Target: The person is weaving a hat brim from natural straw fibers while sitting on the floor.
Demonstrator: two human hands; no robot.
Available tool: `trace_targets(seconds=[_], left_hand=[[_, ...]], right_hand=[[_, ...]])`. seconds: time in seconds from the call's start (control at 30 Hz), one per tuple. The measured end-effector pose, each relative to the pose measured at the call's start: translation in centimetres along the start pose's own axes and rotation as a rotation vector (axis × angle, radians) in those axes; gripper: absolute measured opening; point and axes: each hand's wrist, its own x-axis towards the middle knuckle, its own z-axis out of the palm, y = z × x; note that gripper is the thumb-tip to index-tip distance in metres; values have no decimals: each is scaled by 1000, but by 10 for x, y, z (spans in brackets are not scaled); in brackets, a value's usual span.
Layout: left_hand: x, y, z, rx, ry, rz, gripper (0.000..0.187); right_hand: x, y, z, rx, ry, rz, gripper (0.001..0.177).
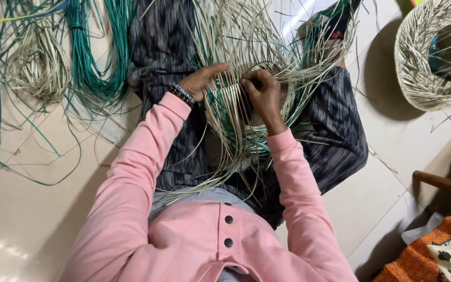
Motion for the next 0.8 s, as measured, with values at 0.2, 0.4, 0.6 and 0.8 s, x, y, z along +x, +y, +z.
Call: trace_targets(seconds=[0.2, 0.4, 0.6, 0.8], left_hand=[[1, 15, 10, 24, 90, -333, 97], [-4, 13, 21, -6, 156, -287, 76], [1, 9, 19, -11, 319, -280, 70], [-19, 33, 27, 208, 257, -405, 78]], right_hand=[[-1, 1, -3, 27, -12, 23, 14], [2, 9, -3, -11, -52, -21, 12], [9, 25, 3, -65, -86, -41, 15], [9, 23, 10, -120, -58, -89, 17]])
